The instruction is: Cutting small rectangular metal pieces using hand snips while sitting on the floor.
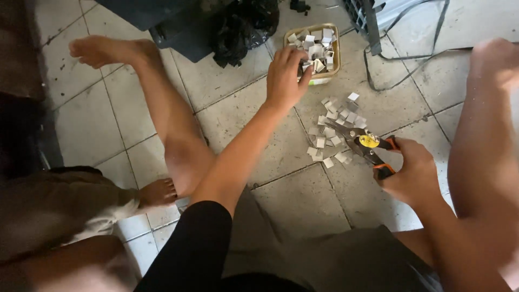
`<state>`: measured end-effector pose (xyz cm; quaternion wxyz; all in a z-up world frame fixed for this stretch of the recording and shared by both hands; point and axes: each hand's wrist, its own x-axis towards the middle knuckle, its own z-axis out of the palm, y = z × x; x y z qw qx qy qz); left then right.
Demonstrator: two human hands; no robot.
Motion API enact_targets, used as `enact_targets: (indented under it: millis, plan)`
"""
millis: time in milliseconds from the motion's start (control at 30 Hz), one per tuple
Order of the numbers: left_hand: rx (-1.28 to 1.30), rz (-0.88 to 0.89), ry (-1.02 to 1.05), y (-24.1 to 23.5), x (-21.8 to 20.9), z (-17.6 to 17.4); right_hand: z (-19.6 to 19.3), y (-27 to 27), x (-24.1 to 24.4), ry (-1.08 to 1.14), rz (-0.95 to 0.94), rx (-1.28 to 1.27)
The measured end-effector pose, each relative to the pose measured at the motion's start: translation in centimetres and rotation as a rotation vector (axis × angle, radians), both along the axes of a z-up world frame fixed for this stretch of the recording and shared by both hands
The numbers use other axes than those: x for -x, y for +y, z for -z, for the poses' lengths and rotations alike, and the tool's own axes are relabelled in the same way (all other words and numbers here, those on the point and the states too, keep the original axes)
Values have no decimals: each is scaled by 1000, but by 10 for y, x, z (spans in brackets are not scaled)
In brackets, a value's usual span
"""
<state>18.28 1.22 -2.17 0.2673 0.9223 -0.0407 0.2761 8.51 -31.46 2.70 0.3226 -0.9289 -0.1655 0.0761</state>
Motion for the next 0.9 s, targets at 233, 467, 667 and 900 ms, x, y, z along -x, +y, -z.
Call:
enact_targets:
  millis: [233,467,667,900]
  plan:
    - [17,-19,58,12,-27,21,0,-8,-3,-130,-45,-14]
    - [87,118,-31,22,-7,16,-8,-11,2,-151,11,68]
    - [71,-75,-4,13,57,51,3,-17,-3,-227,-37,31]
    - [-67,-62,395,7,77,99,11,-13,-2,-220,-54,90]
